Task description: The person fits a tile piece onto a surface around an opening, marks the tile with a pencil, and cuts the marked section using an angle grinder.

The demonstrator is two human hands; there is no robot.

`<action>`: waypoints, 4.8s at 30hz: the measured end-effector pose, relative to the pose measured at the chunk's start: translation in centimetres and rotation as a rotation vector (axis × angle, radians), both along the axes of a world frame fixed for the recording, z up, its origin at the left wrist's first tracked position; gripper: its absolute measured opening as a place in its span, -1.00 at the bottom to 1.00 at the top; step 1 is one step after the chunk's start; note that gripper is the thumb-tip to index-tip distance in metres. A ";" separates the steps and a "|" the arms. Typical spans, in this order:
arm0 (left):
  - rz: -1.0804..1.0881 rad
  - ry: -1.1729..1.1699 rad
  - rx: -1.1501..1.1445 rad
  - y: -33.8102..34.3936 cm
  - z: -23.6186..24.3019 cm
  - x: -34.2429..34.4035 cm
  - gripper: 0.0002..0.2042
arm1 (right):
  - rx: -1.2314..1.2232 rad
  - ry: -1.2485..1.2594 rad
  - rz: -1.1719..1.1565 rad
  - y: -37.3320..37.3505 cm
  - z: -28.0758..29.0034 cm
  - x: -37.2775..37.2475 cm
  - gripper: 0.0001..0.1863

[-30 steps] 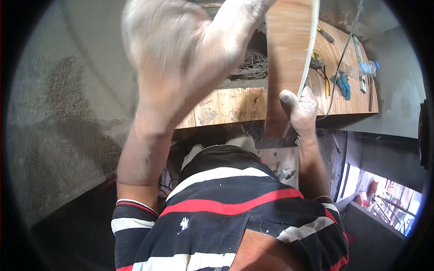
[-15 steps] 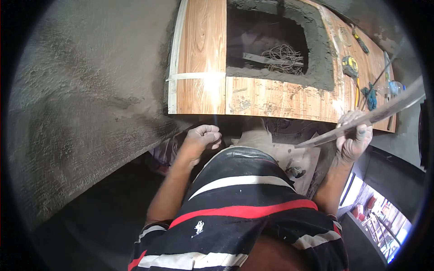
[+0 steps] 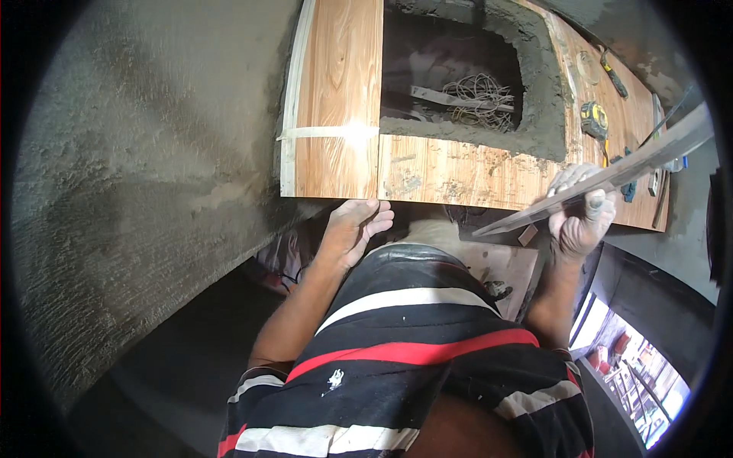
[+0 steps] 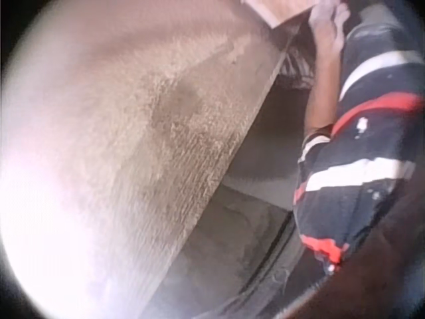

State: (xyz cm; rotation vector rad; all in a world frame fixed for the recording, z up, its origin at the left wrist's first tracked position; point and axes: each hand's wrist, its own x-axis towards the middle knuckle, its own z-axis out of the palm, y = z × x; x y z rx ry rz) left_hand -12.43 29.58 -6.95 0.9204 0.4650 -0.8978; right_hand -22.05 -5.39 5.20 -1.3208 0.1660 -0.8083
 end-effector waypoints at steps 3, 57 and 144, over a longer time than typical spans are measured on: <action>-0.018 -0.012 0.069 0.1 0.0 -0.1 -0.72 | -0.107 0.095 0.002 2.0 1.0 1.1 -0.55; -0.991 -1.601 1.168 -2.7 10.5 9.6 -0.28 | 0.829 0.887 0.292 -1.4 -5.1 -3.5 -0.53; -0.865 -1.472 1.364 -0.8 10.2 11.5 -0.21 | -0.987 1.004 0.171 -18.4 -6.2 -7.3 -0.06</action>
